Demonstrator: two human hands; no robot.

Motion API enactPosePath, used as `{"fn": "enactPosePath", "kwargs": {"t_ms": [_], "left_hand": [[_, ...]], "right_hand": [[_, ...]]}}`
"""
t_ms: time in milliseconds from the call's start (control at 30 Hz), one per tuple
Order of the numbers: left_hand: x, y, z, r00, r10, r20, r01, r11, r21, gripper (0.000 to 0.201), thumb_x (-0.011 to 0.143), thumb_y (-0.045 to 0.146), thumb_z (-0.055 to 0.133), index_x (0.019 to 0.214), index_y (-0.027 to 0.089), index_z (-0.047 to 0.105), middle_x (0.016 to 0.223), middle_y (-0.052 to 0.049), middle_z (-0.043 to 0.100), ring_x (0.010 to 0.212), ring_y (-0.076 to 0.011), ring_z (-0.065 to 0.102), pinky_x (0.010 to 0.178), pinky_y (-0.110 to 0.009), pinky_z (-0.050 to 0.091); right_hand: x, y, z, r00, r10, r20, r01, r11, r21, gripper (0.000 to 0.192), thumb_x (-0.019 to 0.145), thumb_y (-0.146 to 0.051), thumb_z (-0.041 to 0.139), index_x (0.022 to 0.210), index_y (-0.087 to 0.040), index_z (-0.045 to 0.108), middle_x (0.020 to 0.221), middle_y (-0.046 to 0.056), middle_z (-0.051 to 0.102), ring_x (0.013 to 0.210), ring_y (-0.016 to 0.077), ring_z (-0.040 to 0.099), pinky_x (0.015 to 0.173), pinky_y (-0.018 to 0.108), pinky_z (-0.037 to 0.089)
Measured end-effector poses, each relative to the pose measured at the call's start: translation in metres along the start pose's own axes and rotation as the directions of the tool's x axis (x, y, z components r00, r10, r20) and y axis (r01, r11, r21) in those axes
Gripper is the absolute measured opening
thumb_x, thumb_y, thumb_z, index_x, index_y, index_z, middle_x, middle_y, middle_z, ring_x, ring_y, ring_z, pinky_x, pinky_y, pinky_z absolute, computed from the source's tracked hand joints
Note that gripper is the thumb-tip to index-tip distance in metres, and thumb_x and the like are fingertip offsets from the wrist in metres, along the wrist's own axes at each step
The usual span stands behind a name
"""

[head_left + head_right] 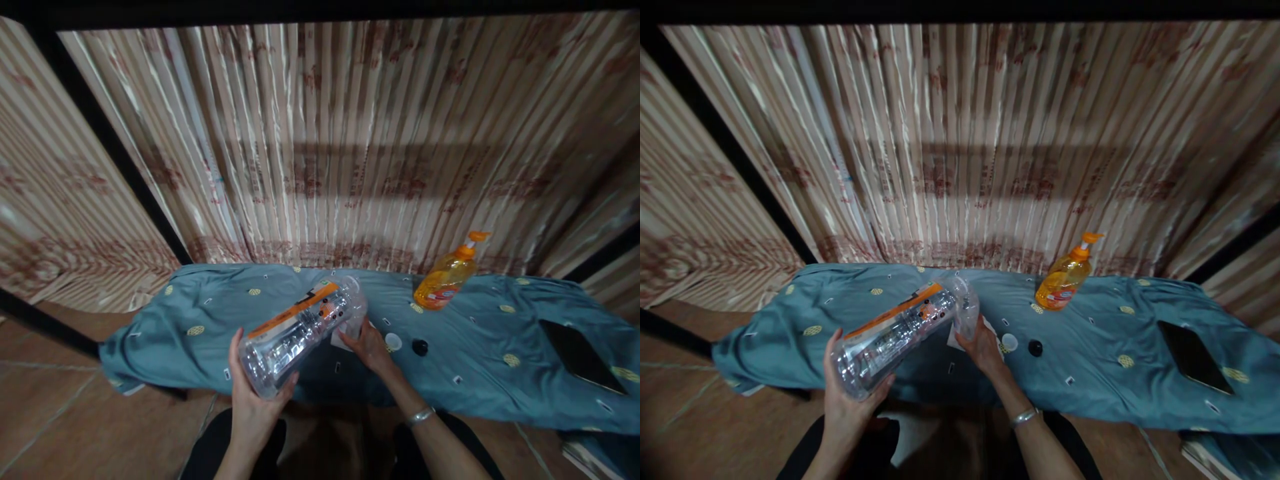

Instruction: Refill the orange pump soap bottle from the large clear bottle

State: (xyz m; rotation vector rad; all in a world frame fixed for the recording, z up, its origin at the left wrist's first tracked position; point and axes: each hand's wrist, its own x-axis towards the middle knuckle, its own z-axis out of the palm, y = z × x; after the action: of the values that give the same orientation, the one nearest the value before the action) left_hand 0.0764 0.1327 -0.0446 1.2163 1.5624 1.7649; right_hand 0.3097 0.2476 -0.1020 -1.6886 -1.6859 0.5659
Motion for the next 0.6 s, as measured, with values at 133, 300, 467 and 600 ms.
{"fn": "enactPosePath", "kwargs": {"t_ms": [133,300,467,600], "left_hand": [[-0.001,0.006,0.0,1.0,-0.017,-0.001,0.017,0.999,-0.029,0.117,0.067,0.059,0.092,0.162,0.032,0.032,0.13,-0.011,0.062,0.12,-0.0361,0.07,0.112,-0.065,0.051],[-0.002,0.002,0.001,0.999,0.012,-0.046,-0.014,0.999,-0.037,0.114,0.061,0.059,0.096,0.156,0.031,0.039,0.137,-0.012,0.06,0.123,-0.0365,0.068,0.112,-0.063,0.052],[-0.002,-0.004,0.0,0.998,0.028,-0.054,-0.031,0.998,-0.063,0.106,0.058,0.063,0.097,0.147,0.033,0.048,0.143,-0.011,0.06,0.133,-0.0387,0.064,0.117,-0.065,0.047],[-0.002,-0.009,-0.001,0.996,0.053,-0.066,-0.055,0.998,-0.029,0.106,0.056,0.059,0.099,0.147,0.035,0.05,0.144,-0.01,0.06,0.136,-0.0397,0.061,0.121,-0.066,0.042]], "right_hand": [[0.001,0.006,0.005,0.999,0.028,0.035,-0.028,1.0,0.006,0.06,0.084,-0.04,0.07,0.137,-0.011,0.062,0.113,0.02,0.082,0.111,0.0429,0.079,0.098,0.058,0.063],[0.001,0.005,0.002,0.998,0.036,0.057,-0.036,0.999,-0.011,0.057,0.084,-0.04,0.071,0.133,-0.013,0.063,0.113,0.02,0.082,0.109,0.0429,0.08,0.097,0.057,0.063],[0.0,0.001,0.001,0.997,0.065,0.04,-0.064,0.997,-0.03,0.061,0.084,-0.041,0.072,0.135,-0.009,0.061,0.114,0.022,0.082,0.11,0.0433,0.08,0.095,0.053,0.063],[-0.001,0.003,0.003,0.997,0.058,0.049,-0.057,0.998,-0.028,0.061,0.084,-0.043,0.07,0.136,-0.012,0.06,0.112,0.019,0.083,0.109,0.0425,0.08,0.093,0.052,0.063]]}}
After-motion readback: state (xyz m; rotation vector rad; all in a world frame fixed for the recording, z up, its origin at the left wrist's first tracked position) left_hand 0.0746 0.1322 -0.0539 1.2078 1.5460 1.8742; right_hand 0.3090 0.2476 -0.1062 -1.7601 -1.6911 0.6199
